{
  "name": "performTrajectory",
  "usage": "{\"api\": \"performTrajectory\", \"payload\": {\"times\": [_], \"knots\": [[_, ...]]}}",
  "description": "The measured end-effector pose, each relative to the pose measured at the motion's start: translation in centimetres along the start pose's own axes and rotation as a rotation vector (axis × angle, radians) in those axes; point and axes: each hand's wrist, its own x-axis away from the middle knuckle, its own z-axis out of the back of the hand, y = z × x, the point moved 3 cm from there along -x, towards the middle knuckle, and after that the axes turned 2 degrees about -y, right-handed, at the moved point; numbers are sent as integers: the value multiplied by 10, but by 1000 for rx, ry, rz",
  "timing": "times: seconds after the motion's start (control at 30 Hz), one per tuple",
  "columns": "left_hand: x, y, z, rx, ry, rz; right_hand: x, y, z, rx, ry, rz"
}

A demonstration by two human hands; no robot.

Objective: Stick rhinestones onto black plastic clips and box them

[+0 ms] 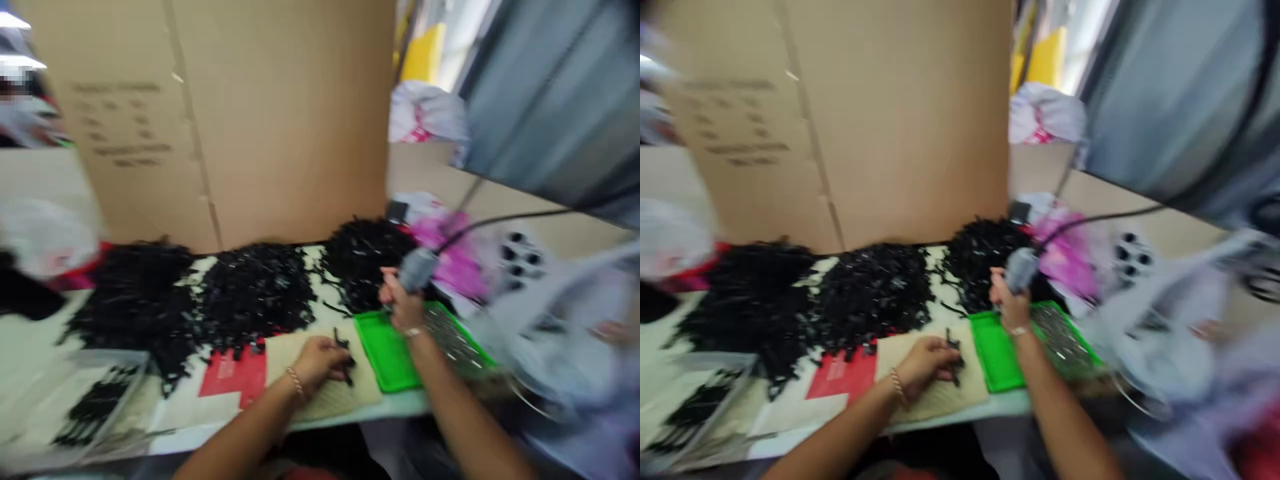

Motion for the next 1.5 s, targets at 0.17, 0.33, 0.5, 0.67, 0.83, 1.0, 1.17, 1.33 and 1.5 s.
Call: {"api": "performTrajectory", "payload": {"times": [0.17, 0.33, 0.5, 0.67, 0.83, 1.0, 1.17, 1.33, 1.5], "knots": [[-8, -3, -6, -113, -37, 3, 0, 6, 51, -33, 1, 6], [-4, 3, -1, -145, -44, 9, 3, 7, 51, -86, -54, 12], [-3, 3, -4, -146, -44, 3, 11, 8, 56, -136, -121, 20], [0, 6, -6, -144, -36, 24, 12, 16, 60, -103, -129, 17], [2, 8, -7, -155, -14, 35, 12, 18, 60, -77, -143, 10], [3, 7, -7, -157, -14, 28, 11, 17, 59, -57, -135, -9], [2, 8, -8, -162, -13, 28, 12, 16, 59, -50, -152, -8], [2, 8, -8, -151, -21, 34, 13, 17, 59, -32, -164, -1], [2, 7, -7, -159, -14, 37, 14, 21, 60, -32, -153, -11]]}}
